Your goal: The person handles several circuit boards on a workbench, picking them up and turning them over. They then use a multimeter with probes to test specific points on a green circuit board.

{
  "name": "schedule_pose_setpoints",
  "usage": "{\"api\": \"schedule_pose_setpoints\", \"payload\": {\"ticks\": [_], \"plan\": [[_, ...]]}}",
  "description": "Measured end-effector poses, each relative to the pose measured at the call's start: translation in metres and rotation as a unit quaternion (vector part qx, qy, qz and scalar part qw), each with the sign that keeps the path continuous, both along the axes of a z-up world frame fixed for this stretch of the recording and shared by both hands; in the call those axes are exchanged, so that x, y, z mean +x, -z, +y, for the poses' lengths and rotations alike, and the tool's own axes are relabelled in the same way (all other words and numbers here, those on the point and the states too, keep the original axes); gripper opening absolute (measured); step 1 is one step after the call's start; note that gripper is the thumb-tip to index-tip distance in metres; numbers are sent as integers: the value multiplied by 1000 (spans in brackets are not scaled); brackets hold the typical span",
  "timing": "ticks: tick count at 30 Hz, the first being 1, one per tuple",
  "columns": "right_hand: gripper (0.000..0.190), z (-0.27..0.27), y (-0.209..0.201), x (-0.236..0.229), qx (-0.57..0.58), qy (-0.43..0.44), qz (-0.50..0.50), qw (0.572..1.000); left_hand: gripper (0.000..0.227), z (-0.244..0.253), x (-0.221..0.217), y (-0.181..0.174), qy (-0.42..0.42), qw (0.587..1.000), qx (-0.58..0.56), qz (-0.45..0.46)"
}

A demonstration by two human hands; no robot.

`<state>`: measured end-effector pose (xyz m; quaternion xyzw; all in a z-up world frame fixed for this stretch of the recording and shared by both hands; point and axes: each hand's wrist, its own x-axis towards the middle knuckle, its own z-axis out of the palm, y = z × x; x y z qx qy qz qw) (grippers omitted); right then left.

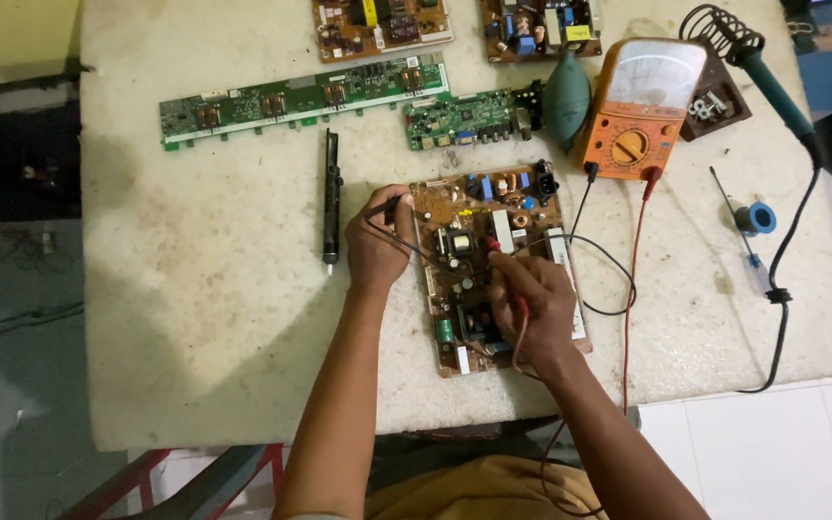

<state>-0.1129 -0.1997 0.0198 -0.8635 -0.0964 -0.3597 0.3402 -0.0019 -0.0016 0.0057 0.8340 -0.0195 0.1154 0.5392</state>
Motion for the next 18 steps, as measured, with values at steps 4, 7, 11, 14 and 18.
{"api": "schedule_pose_setpoints", "payload": {"ticks": [4,7,11,14,18], "plan": [[16,1,-3,0,-31,-7,13,999,15,1,2,4,-5,1000,6,-2],[18,2,-1,0,-60,-19,27,998,15,2,0,1,-1,1000,-12,-10],[18,6,-7,0,-74,-10,27,997,14,2,1,1,-1,1000,-1,-18],[17,6,-10,1,-63,-8,33,997,14,1,0,0,-2,1000,-5,-22],[20,-2,2,2,-22,-32,56,998,14,-1,0,0,-13,1000,-12,-7]]}}
